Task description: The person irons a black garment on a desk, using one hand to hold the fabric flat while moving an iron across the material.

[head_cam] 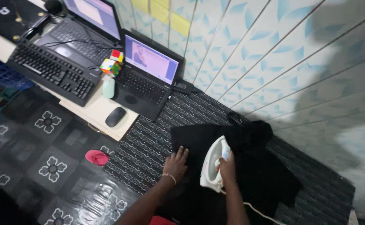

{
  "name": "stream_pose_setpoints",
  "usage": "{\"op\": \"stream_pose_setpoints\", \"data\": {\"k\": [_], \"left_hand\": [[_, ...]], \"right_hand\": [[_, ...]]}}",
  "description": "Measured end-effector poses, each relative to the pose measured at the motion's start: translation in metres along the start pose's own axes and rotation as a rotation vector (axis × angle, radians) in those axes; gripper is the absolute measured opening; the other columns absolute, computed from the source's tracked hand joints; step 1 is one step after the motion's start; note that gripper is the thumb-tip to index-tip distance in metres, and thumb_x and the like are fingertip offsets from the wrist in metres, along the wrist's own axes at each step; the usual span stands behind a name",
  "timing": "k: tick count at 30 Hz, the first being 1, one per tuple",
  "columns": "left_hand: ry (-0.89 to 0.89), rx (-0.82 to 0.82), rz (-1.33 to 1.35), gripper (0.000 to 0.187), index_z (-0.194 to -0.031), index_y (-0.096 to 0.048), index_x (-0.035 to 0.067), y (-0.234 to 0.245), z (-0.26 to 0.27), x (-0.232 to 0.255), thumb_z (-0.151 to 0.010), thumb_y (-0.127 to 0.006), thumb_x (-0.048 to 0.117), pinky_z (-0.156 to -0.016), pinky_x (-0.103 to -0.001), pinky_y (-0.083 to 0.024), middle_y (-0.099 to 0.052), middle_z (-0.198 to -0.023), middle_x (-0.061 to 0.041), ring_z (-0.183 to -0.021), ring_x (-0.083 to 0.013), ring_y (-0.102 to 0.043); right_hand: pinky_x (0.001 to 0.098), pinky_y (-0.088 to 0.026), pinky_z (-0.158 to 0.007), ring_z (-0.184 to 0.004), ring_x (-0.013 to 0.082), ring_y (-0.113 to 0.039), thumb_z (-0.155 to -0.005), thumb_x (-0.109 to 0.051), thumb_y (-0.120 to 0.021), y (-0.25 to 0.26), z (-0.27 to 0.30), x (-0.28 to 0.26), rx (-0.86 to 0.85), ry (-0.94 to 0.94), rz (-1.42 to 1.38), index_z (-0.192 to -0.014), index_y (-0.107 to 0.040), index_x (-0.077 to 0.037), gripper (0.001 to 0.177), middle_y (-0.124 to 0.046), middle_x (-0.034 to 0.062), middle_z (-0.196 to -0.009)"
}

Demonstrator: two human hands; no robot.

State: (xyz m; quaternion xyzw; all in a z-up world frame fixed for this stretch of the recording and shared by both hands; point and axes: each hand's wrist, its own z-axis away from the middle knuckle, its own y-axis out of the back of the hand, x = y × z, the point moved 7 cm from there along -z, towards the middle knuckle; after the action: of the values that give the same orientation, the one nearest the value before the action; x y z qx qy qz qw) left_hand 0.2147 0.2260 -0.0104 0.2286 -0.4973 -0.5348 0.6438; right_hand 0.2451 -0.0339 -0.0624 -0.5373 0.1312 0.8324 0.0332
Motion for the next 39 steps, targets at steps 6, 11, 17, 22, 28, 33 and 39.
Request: {"op": "stream_pose_setpoints", "data": {"k": [6,11,17,22,28,33,39], "left_hand": [[-0.154,0.254,-0.192,0.043,-0.138,-0.064,0.022,-0.004,-0.048,-0.029,-0.095,-0.06,0.021,-0.1,-0.047,-0.049,-0.049,-0.155,-0.003,-0.122,-0.0287,-0.058],[-0.188,0.162,-0.094,0.041,-0.131,-0.069,0.022,-0.008,-0.062,-0.042,-0.091,-0.059,0.019,-0.096,-0.046,-0.051,-0.052,-0.153,-0.002,-0.119,-0.0293,-0.058],[-0.213,0.144,-0.111,0.045,-0.132,-0.067,0.022,0.003,-0.056,-0.04,-0.089,-0.061,0.019,-0.1,-0.047,-0.049,-0.049,-0.155,-0.001,-0.122,-0.0316,-0.056],[-0.213,0.124,-0.19,0.051,-0.14,-0.06,0.021,0.0,-0.052,-0.035,-0.089,-0.061,0.022,-0.106,-0.05,-0.045,-0.042,-0.16,-0.001,-0.13,-0.0345,-0.052],[-0.07,-0.036,-0.136,0.081,-0.157,-0.034,0.017,0.001,-0.029,-0.023,-0.091,-0.065,0.053,-0.12,-0.053,-0.025,-0.021,-0.168,-0.006,-0.147,-0.0345,-0.032],[-0.052,-0.089,-0.294,0.088,-0.163,-0.019,0.026,0.003,-0.021,-0.026,-0.094,-0.062,0.056,-0.124,-0.054,-0.02,-0.009,-0.172,-0.004,-0.156,-0.0354,-0.017],[-0.051,-0.122,-0.307,0.082,-0.163,-0.02,0.027,0.004,-0.024,-0.028,-0.096,-0.058,0.054,-0.122,-0.053,-0.023,-0.009,-0.173,-0.003,-0.156,-0.0342,-0.018]], "right_hand": [[0.0368,-0.047,-0.045,-0.051,0.0193,-0.055,-0.089,0.0,-0.06,-0.018,0.083,0.02,0.041,-0.269,0.116,-0.159,-0.033,-0.02,0.077,-0.067,0.0152,-0.086],[0.0373,-0.054,-0.062,-0.07,0.0213,-0.061,-0.091,-0.005,-0.06,-0.061,0.16,0.009,-0.275,-0.403,0.374,-0.162,-0.029,-0.022,0.079,-0.073,0.016,-0.114],[0.0418,-0.043,-0.114,-0.14,0.0294,-0.052,-0.093,-0.005,-0.061,-0.088,0.225,0.0,-0.527,-0.046,0.412,-0.158,-0.031,-0.015,0.073,-0.049,0.0223,-0.156],[0.0415,-0.04,-0.119,-0.144,0.0273,-0.049,-0.097,-0.012,-0.056,-0.079,0.25,-0.008,-0.477,-0.492,0.466,-0.161,-0.028,-0.023,0.071,-0.046,0.0144,-0.158],[0.041,-0.043,-0.117,-0.141,0.028,-0.053,-0.096,-0.015,-0.058,-0.043,0.252,-0.004,-0.253,-0.468,0.535,-0.16,-0.03,-0.026,0.071,-0.05,0.0134,-0.156],[0.0437,-0.044,-0.109,-0.134,0.0292,-0.056,-0.096,-0.014,-0.059,0.013,0.263,0.045,-0.126,-0.449,0.528,-0.159,-0.029,-0.025,0.071,-0.053,0.0142,-0.152],[0.0459,-0.059,-0.085,-0.096,0.0301,-0.075,-0.1,-0.014,-0.052,0.038,0.282,0.03,0.152,-0.738,0.313,-0.164,-0.022,-0.028,0.072,-0.066,0.0175,-0.137]]}}
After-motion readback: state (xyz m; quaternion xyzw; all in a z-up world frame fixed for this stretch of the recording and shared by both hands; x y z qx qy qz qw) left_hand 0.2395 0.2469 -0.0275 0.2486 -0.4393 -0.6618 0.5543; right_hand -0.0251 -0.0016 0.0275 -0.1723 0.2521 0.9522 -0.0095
